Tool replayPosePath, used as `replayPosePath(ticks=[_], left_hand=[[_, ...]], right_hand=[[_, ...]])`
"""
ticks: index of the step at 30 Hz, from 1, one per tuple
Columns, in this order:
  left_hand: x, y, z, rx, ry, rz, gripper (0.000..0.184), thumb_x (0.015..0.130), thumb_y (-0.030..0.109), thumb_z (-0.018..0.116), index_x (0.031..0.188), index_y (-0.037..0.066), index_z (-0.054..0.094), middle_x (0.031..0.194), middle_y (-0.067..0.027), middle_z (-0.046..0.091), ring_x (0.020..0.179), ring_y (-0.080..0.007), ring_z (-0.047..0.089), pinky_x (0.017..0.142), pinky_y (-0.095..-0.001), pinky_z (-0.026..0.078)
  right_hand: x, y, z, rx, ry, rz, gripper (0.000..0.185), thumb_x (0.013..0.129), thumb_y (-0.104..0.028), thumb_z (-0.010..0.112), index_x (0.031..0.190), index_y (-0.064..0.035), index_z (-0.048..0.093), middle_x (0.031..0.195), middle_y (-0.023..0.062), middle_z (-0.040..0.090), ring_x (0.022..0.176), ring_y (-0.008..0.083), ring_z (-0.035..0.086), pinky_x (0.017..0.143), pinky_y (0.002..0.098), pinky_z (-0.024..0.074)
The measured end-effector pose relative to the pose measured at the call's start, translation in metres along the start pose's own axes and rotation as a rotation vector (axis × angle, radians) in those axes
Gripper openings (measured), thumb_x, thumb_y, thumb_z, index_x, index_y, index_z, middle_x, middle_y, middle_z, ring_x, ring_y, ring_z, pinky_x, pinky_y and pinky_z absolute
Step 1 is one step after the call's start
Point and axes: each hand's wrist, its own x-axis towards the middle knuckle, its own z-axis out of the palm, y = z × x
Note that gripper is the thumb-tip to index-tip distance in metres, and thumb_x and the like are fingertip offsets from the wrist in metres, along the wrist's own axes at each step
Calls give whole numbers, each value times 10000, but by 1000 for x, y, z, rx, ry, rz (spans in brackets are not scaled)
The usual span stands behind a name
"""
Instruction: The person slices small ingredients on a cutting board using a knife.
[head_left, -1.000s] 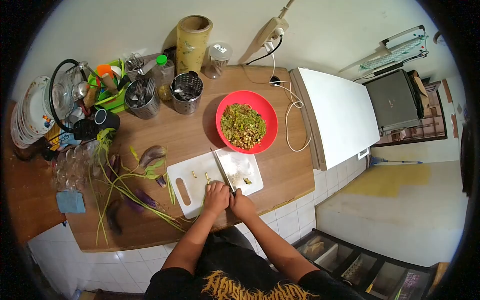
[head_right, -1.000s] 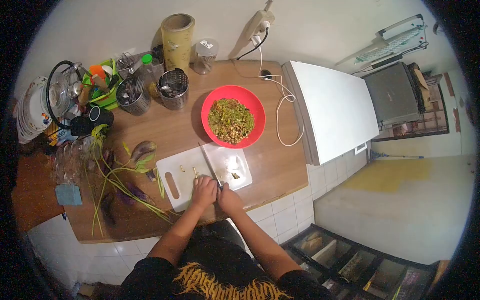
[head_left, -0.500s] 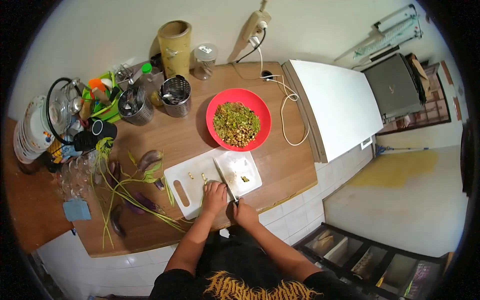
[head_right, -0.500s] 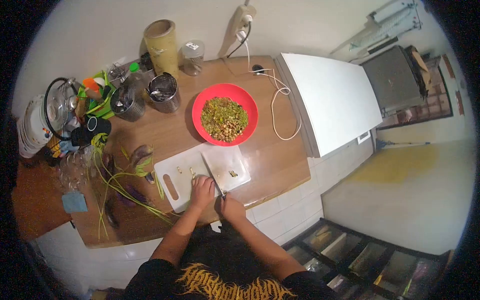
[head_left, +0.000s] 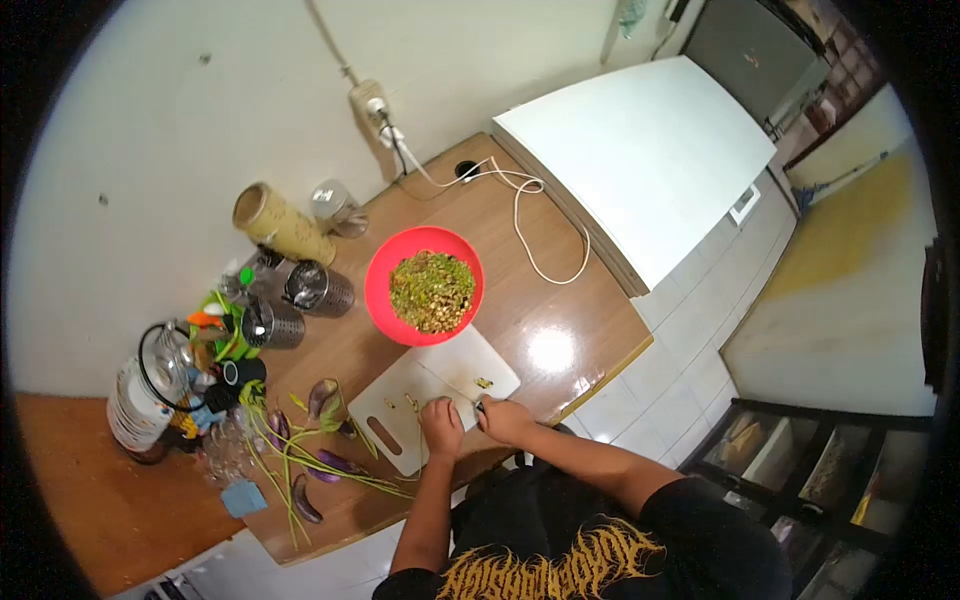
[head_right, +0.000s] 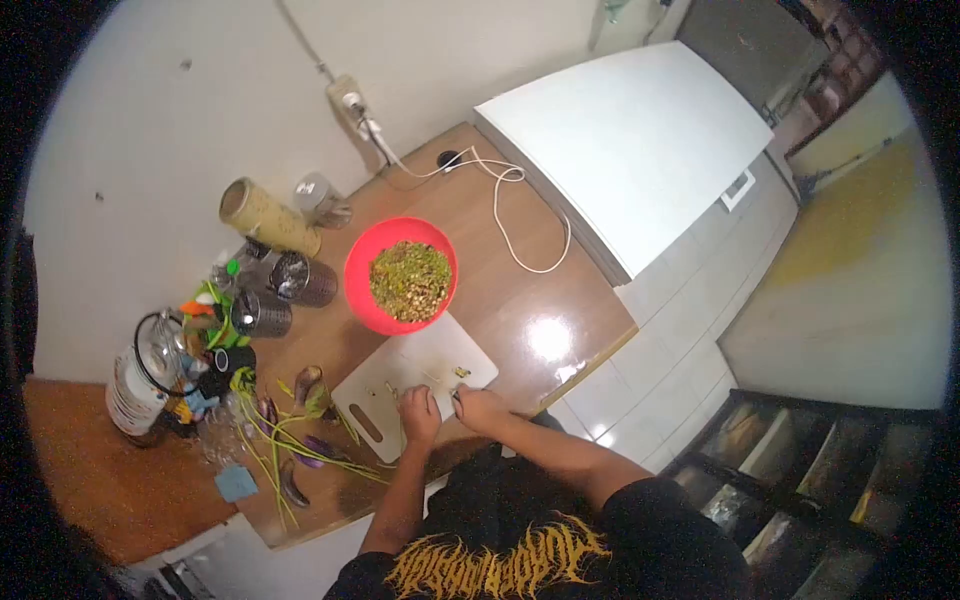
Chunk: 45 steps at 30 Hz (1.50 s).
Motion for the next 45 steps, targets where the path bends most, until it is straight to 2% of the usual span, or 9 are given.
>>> replayPosePath(ticks=[7,13,15,25,30,35,38,41,45], left_hand=[[13,26,10,37,-60,-114,104,900,71,628,990,22,622,954,-178,616,927,-414,579,836,-520,436],[11,48,12,32,-3,-276,80,878,42,618,931,-17,608,883,-202,594,827,-418,574,750,-489,465],[8,53,14,-32,-29,-414,69,873,35,607,914,-19,591,874,-201,586,832,-400,576,740,-470,471],[-4,32,8,-28,47,-510,92,880,70,633,902,-18,627,892,-164,638,832,-307,619,758,-401,519],[-22,-10,5,-127,117,-647,98,858,103,672,850,13,634,797,-104,637,685,-222,582,663,-358,501],[-21,-7,-4,-149,169,-635,108,878,105,657,851,1,639,810,-116,641,719,-241,599,687,-365,507],[-10,12,-14,22,-11,-338,107,889,105,675,931,7,668,892,-157,661,845,-340,637,772,-438,512],[0,23,-13,-141,-88,-100,114,890,95,670,964,8,668,909,-176,650,858,-371,631,789,-463,505],[1,13,-7,-160,-105,0,98,869,68,669,952,16,660,919,-182,642,897,-399,616,806,-492,492]], right_hand=[[-4,24,-43,10,-96,-161,310,963,-319,584,1013,-13,576,656,171,666,634,403,688,611,521,558],[1,41,-37,70,-200,-191,306,958,-294,576,1071,-9,575,750,181,704,699,380,713,637,510,564],[0,41,-39,92,-235,-197,312,958,-290,573,1083,-4,576,771,187,710,711,382,714,644,510,565],[-19,56,-42,204,-297,-64,374,982,-337,536,1135,3,562,868,245,714,810,435,708,725,547,552],[-29,52,-24,202,-358,-93,379,996,-347,515,1156,-6,562,892,243,716,837,450,699,776,568,536],[-33,38,-20,196,-290,-24,372,992,-353,528,1134,-11,571,894,246,712,847,438,702,769,565,536],[-29,27,-29,177,-208,33,371,986,-360,542,1113,-13,579,896,246,708,863,437,700,765,560,538],[-27,13,-31,118,-143,47,377,990,-369,539,1083,-6,588,893,253,701,869,443,694,772,559,537],[-29,5,-23,62,-77,29,383,1004,-363,514,1067,6,598,904,268,698,869,453,688,788,558,534]])
